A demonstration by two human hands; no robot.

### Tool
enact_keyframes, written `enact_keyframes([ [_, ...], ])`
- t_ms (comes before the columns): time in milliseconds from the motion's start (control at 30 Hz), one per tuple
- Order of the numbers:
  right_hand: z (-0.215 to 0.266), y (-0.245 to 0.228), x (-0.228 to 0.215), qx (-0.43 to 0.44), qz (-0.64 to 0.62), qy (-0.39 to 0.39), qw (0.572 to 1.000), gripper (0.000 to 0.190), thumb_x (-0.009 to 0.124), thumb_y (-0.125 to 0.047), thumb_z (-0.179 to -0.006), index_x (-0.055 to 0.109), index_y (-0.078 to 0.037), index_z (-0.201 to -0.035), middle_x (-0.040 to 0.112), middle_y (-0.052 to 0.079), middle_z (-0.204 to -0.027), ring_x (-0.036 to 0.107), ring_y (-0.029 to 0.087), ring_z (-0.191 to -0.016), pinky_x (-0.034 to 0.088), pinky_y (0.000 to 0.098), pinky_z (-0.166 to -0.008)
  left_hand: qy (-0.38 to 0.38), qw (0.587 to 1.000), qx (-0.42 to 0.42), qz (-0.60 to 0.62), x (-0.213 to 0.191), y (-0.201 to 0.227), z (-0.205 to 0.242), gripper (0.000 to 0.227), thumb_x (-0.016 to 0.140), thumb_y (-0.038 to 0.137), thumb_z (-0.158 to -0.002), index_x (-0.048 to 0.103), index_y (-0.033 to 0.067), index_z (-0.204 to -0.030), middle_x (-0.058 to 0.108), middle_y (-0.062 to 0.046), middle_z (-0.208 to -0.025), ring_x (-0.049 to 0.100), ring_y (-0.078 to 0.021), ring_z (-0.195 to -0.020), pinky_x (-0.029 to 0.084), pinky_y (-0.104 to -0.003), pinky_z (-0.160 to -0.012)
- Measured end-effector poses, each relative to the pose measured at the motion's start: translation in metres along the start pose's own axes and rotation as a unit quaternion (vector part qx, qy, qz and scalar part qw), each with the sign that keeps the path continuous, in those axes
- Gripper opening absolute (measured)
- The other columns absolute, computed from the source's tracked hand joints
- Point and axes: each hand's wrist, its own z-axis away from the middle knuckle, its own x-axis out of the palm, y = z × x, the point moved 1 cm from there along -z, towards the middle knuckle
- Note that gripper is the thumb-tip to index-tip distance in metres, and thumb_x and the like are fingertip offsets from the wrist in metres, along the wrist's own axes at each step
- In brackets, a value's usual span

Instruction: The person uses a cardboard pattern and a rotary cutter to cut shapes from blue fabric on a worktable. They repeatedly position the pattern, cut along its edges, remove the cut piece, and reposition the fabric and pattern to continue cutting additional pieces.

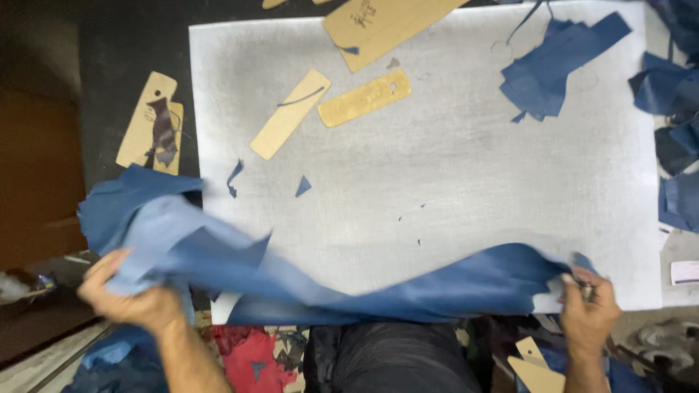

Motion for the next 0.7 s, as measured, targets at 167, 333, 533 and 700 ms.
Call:
enact_keyframes([
  [167,0.051,-0.033,0.061,0.004,-0.003,-0.219,0.976,0.012,0.067,-0.003,-0.095,0.067,-0.004,-0.108,0.073,0.008,-0.082,0.064,0.007,-0.063,0.051,0.0228,-0.050,0.052,0.992,-0.099,-0.060,-0.020,-0.032,0.000,0.010,0.065,0.005,-0.104,0.059,-0.0002,-0.109,0.066,-0.013,-0.113,0.065,-0.0270,-0.108,0.052,-0.040,-0.099],
  [333,0.017,-0.039,-0.002,0.037,0.095,-0.095,0.990,0.012,0.070,-0.007,-0.102,0.068,-0.004,-0.113,0.069,0.005,-0.081,0.055,0.007,-0.063,0.042,0.0236,-0.052,-0.005,0.999,-0.039,-0.001,0.015,-0.029,-0.018,0.010,0.058,-0.003,-0.098,0.056,-0.0024,-0.108,0.062,-0.014,-0.111,0.062,-0.0282,-0.105,0.050,-0.040,-0.097],
  [533,-0.115,-0.037,-0.101,-0.105,0.307,-0.006,0.946,0.008,0.071,-0.004,-0.108,0.066,0.002,-0.105,0.071,0.012,-0.086,0.070,0.019,-0.077,0.054,0.0305,-0.069,-0.139,0.981,0.118,0.074,0.121,-0.003,-0.047,0.017,0.050,-0.013,-0.092,0.052,-0.0050,-0.107,0.057,-0.016,-0.107,0.058,-0.0296,-0.101,0.047,-0.040,-0.095],
  [700,-0.255,-0.018,-0.079,-0.235,0.293,0.029,0.926,0.014,0.080,0.001,-0.097,0.065,0.003,-0.098,0.072,0.018,-0.088,0.072,0.029,-0.075,0.056,0.0386,-0.071,-0.234,0.959,0.158,0.002,0.239,0.025,-0.045,0.023,0.052,-0.016,-0.084,0.053,-0.0032,-0.103,0.055,-0.016,-0.106,0.056,-0.0325,-0.099,0.047,-0.041,-0.093],
])
